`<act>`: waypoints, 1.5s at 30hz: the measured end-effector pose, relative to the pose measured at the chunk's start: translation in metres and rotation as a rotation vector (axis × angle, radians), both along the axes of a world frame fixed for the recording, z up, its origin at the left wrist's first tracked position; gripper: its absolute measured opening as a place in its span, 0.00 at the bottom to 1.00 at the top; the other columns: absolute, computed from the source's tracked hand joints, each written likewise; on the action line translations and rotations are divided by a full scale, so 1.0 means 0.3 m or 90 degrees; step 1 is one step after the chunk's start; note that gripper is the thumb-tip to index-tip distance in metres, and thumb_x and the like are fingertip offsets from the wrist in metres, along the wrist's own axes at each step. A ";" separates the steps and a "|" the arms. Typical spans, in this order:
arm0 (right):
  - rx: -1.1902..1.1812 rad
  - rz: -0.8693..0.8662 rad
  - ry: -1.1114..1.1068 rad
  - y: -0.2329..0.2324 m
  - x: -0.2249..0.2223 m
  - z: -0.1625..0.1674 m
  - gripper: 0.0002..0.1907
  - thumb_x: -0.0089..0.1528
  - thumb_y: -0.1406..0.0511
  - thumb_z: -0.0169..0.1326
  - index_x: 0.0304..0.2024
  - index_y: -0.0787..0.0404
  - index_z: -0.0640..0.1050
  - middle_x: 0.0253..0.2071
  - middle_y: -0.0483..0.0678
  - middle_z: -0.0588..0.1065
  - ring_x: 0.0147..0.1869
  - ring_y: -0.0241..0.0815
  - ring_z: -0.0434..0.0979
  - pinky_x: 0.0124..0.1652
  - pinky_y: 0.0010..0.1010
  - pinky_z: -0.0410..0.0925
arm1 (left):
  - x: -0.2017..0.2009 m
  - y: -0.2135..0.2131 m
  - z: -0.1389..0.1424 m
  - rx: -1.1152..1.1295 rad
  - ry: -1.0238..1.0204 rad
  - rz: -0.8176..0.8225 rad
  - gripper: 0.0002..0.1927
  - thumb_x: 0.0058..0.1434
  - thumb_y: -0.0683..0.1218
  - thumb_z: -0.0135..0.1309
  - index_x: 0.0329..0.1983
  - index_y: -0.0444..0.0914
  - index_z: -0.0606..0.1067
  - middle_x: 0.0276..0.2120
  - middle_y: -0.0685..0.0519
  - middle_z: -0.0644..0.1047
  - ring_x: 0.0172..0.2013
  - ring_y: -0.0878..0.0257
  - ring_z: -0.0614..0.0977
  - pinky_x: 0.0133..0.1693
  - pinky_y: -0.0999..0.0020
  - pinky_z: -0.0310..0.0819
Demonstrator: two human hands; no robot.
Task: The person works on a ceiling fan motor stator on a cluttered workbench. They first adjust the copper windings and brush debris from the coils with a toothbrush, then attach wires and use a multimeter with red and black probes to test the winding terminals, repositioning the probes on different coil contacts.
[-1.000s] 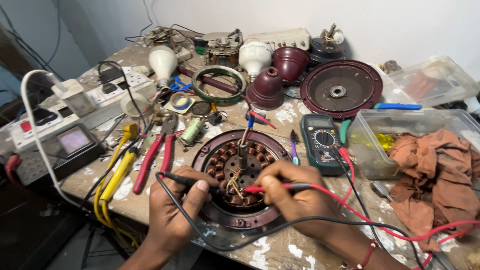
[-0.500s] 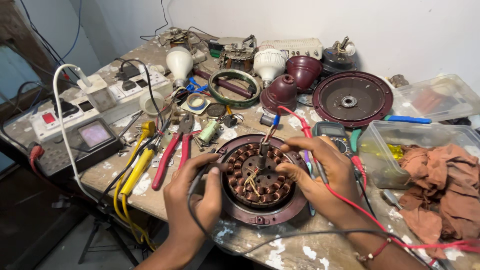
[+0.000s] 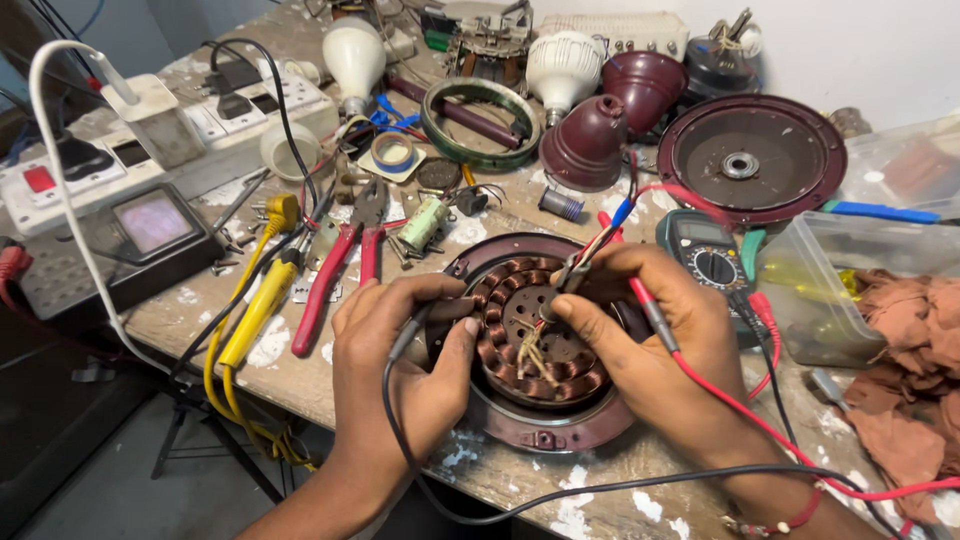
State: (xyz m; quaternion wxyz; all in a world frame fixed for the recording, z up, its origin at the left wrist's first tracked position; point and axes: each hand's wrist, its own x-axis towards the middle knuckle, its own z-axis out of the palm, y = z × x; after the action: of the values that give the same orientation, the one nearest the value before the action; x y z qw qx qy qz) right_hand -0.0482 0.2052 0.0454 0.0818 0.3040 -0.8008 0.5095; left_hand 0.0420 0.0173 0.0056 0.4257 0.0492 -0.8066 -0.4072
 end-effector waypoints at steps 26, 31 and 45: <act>-0.077 0.025 -0.052 -0.006 0.011 -0.062 0.13 0.61 0.72 0.62 0.47 0.65 0.75 0.45 0.49 0.82 0.50 0.34 0.82 0.51 0.26 0.75 | -0.003 -0.019 -0.013 0.032 0.019 -0.008 0.14 0.55 0.42 0.63 0.45 0.38 0.79 0.41 0.51 0.82 0.49 0.54 0.80 0.56 0.60 0.68; -0.082 0.057 -0.057 -0.012 0.015 -0.051 0.13 0.64 0.72 0.58 0.51 0.67 0.75 0.49 0.51 0.81 0.54 0.36 0.82 0.55 0.27 0.74 | -0.007 -0.022 -0.013 0.033 0.020 -0.009 0.15 0.55 0.40 0.62 0.46 0.37 0.78 0.41 0.50 0.82 0.48 0.53 0.80 0.54 0.60 0.68; -0.032 0.088 -0.046 -0.009 0.014 -0.047 0.17 0.67 0.72 0.51 0.58 0.68 0.73 0.50 0.52 0.82 0.56 0.36 0.81 0.58 0.27 0.72 | -0.004 -0.027 -0.013 0.060 0.026 -0.015 0.13 0.57 0.41 0.61 0.45 0.36 0.78 0.38 0.51 0.82 0.47 0.55 0.81 0.53 0.61 0.70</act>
State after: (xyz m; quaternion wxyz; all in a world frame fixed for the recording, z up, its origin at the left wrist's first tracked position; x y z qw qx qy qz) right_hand -0.0441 0.2024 0.0314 0.0250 0.3375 -0.7673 0.5447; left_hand 0.0408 0.0091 0.0015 0.4345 0.0511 -0.7782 -0.4505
